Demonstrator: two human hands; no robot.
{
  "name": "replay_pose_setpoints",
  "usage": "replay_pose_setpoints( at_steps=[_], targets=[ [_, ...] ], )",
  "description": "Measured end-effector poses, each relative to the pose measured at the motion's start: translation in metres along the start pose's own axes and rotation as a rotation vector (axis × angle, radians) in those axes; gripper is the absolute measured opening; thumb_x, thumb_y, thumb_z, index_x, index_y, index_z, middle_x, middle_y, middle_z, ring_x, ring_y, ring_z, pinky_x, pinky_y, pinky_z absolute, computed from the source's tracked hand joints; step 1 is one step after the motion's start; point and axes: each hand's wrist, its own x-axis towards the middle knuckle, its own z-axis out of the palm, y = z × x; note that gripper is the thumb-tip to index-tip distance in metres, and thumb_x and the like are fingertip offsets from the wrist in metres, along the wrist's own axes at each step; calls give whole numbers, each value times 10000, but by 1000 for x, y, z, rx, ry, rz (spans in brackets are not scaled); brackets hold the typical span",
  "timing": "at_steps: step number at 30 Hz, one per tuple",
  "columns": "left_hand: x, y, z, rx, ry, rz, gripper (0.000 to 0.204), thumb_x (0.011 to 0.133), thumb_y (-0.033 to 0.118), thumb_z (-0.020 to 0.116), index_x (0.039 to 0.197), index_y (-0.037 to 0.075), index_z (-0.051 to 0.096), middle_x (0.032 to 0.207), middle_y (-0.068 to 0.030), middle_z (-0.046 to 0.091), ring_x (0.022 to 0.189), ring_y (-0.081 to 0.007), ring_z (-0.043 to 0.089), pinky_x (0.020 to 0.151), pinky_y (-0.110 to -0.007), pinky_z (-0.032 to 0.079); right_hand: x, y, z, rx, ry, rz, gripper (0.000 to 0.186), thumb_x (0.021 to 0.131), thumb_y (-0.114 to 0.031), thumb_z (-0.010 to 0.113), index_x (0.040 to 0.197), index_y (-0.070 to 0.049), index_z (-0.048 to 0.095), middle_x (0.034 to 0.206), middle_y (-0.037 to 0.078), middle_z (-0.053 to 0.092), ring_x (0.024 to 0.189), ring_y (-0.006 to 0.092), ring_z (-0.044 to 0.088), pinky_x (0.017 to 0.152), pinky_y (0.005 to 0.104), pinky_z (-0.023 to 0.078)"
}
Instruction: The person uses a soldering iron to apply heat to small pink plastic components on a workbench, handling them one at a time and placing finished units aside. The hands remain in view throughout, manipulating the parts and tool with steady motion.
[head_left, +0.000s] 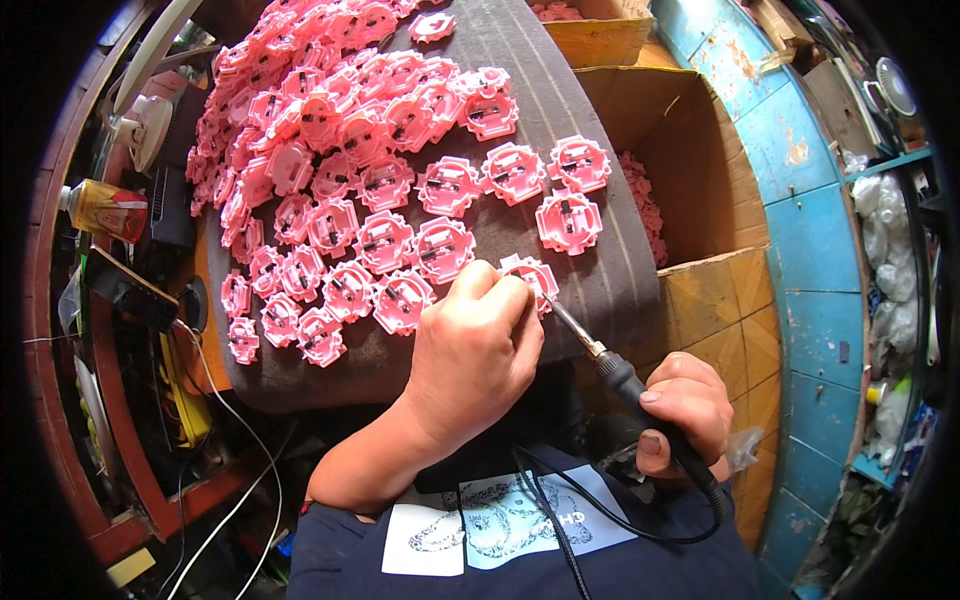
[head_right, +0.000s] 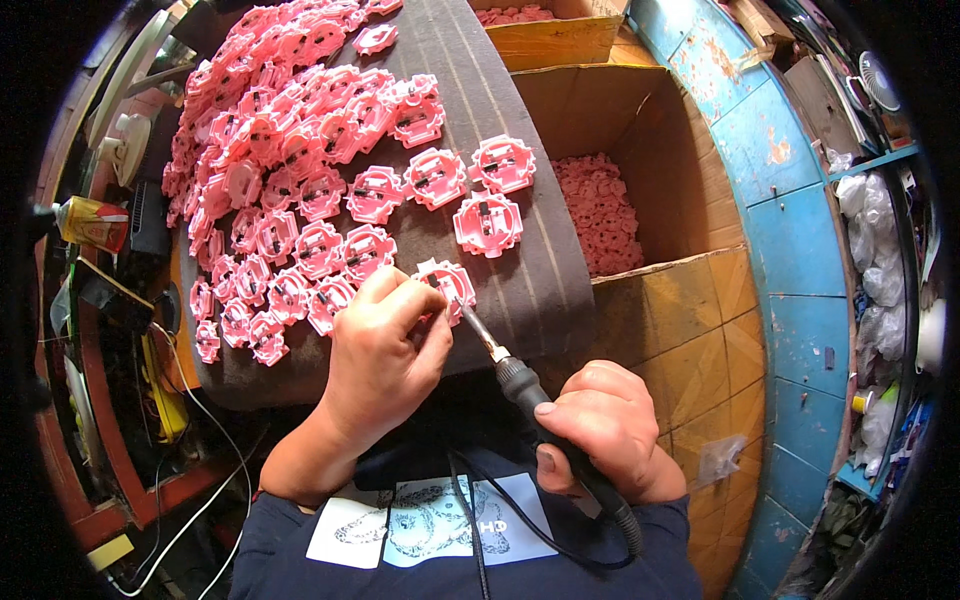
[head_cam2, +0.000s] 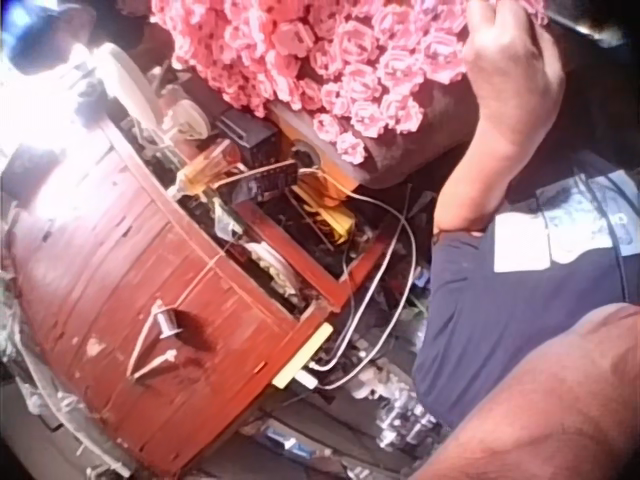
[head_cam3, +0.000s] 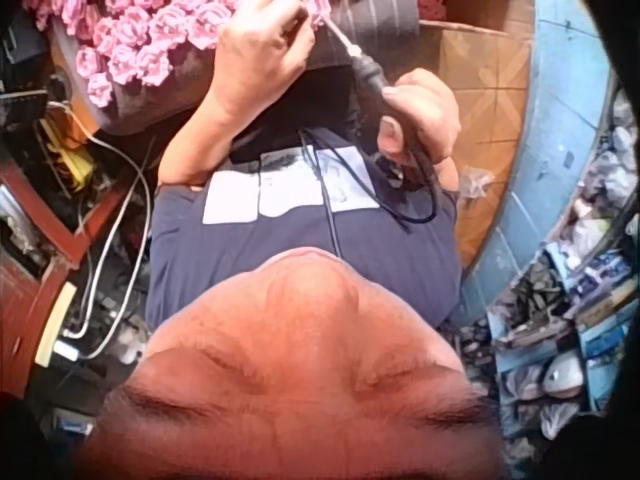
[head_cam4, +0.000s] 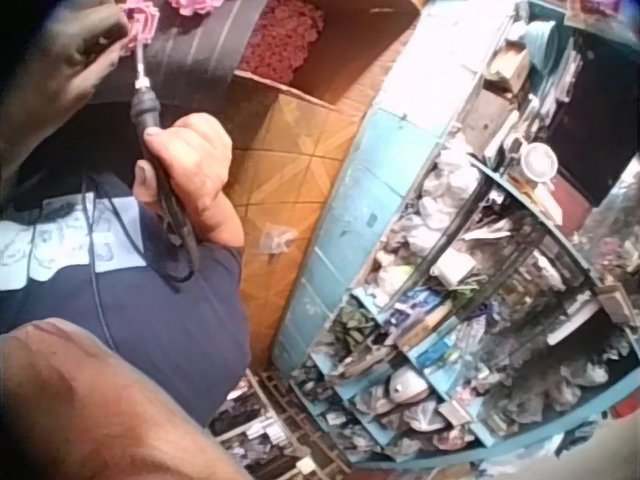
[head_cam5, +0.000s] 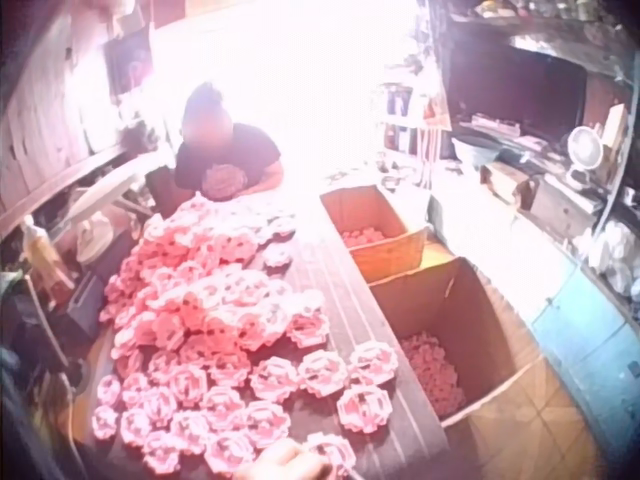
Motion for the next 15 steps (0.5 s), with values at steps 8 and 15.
replay_pose_setpoints(
  at_steps=[8, 15],
  targets=[
    [2, 0, -1, -2, -32, 13, 120, 897, 57, 724, 872, 27, 611, 850, -152, 567, 714, -360, 628, 629, -458, 529, -1, 2, -1, 16, -32, 13, 268, 910, -151, 749, 1117, -21, 640, 727, 86, 641, 578, 260, 601, 561, 383, 491],
    [1, 0, -1, -7, -36, 2, 120, 895, 50, 725, 872, 28, 609, 845, -152, 568, 716, -357, 627, 628, -456, 528, -3, 3, -2, 5, -34, 12, 289, 883, -131, 755, 1129, -25, 645, 753, 79, 643, 601, 261, 612, 587, 391, 518]
  ],
)
